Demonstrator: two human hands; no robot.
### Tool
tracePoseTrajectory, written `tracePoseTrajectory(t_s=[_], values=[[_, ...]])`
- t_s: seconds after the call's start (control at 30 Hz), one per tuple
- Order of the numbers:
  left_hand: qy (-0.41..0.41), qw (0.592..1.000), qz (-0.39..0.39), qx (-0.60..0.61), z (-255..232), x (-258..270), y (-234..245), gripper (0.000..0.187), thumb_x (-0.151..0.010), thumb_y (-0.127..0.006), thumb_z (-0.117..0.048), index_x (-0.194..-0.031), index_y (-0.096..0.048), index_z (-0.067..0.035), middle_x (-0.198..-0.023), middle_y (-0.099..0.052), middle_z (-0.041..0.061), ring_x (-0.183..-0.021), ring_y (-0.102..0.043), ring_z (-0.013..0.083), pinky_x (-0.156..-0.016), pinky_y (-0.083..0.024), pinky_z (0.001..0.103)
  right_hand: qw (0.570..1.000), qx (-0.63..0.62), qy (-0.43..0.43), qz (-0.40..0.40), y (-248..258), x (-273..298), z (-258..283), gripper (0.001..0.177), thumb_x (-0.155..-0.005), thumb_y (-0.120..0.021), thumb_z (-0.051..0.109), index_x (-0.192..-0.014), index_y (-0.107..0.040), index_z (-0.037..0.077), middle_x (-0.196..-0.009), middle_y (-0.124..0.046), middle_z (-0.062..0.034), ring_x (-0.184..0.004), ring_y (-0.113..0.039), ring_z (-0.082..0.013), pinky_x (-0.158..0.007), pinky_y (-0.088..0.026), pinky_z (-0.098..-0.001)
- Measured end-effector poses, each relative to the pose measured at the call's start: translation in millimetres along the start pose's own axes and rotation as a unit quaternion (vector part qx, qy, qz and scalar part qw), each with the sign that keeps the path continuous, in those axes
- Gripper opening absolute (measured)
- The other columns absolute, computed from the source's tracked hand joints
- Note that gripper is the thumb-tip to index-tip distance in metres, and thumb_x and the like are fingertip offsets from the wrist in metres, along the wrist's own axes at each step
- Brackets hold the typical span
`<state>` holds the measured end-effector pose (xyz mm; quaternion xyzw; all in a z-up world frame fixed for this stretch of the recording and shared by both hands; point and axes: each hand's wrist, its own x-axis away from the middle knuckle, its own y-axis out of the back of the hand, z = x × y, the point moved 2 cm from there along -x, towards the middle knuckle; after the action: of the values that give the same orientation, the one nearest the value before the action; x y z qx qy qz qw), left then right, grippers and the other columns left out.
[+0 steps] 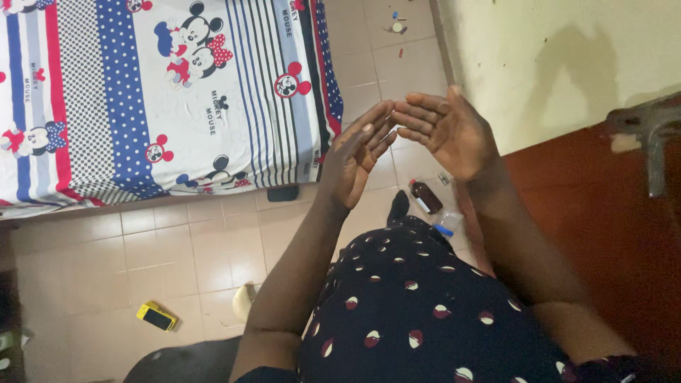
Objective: The person folds a black garment by hand and places it into a bin, then picks up a gold chain, a metal disc, a cloth, and a cardboard piece from the floor, placing items into a bucket.
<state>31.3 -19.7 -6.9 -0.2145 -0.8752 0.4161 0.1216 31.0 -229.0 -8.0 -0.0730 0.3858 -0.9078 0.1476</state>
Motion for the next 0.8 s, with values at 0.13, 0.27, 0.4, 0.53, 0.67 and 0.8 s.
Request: tracePoseTrajectory(t_s=[0.13, 0.27, 0.4, 0.53, 0.67, 0.8], values=[[-0.006, 1.000, -0.020, 0.000, 9, -47, 4, 0.058, -0.105, -0.056, -0.018, -0.153, -0.039, 0.010, -0.157, -0.046, 0.023, -0.145, -0.048, 0.0304, -0.122, -0.042, 0.043, 0.998, 0.026, -0.029, -0.041, 28, -27, 22, 0.065, -0.110, -0.036, 0.050, -0.141, -0.053, -0.004, -0.144, -0.057, -0.0267, -0.140, -0.055, -0.0354, -0.119, -0.045, -0.0484], [-0.003, 0.999, -0.030, 0.016, 20, -94, 1, 0.057, -0.105, -0.055, -0.017, -0.153, -0.040, 0.011, -0.157, -0.046, 0.023, -0.145, -0.048, 0.0294, -0.121, -0.042, 0.041, 0.998, 0.025, -0.033, -0.042, 56, -56, 51, 0.063, -0.111, -0.036, 0.048, -0.140, -0.053, -0.006, -0.143, -0.058, -0.0285, -0.139, -0.055, -0.0363, -0.118, -0.045, -0.0486], [-0.006, 1.000, -0.028, 0.014, 31, -137, -10, 0.054, -0.107, -0.053, -0.016, -0.152, -0.041, 0.011, -0.155, -0.048, 0.024, -0.144, -0.049, 0.0300, -0.121, -0.043, 0.041, 0.998, 0.020, -0.040, -0.039, 85, -72, 84, 0.062, -0.112, -0.035, 0.045, -0.140, -0.052, -0.006, -0.143, -0.059, -0.0280, -0.138, -0.057, -0.0353, -0.118, -0.045, -0.0481], [0.011, 1.000, -0.022, 0.019, 46, -179, -20, 0.055, -0.105, -0.053, -0.017, -0.151, -0.042, 0.010, -0.155, -0.049, 0.022, -0.143, -0.050, 0.0280, -0.121, -0.043, 0.040, 0.997, 0.051, -0.026, -0.048, 114, -80, 110, 0.063, -0.112, -0.035, 0.047, -0.140, -0.053, -0.006, -0.141, -0.060, -0.0285, -0.136, -0.058, -0.0352, -0.117, -0.046, -0.0491], [0.034, 0.999, -0.010, 0.023, 55, -221, -24, 0.055, -0.106, -0.054, -0.018, -0.152, -0.043, 0.011, -0.154, -0.050, 0.022, -0.140, -0.052, 0.0274, -0.121, -0.043, 0.039, 0.996, 0.022, -0.011, -0.086, 138, -90, 133, 0.064, -0.113, -0.036, 0.047, -0.143, -0.052, -0.006, -0.143, -0.059, -0.0267, -0.136, -0.057, -0.0343, -0.119, -0.045, -0.0493], [0.061, 0.998, 0.016, 0.017, 58, -264, -20, 0.053, -0.107, -0.054, -0.018, -0.150, -0.044, 0.010, -0.152, -0.052, 0.021, -0.140, -0.053, 0.0259, -0.121, -0.044, 0.039, 0.993, 0.019, 0.003, -0.114, 160, -105, 150, 0.063, -0.112, -0.036, 0.048, -0.141, -0.052, -0.006, -0.144, -0.058, -0.0275, -0.140, -0.057, -0.0349, -0.121, -0.044, -0.0503]])
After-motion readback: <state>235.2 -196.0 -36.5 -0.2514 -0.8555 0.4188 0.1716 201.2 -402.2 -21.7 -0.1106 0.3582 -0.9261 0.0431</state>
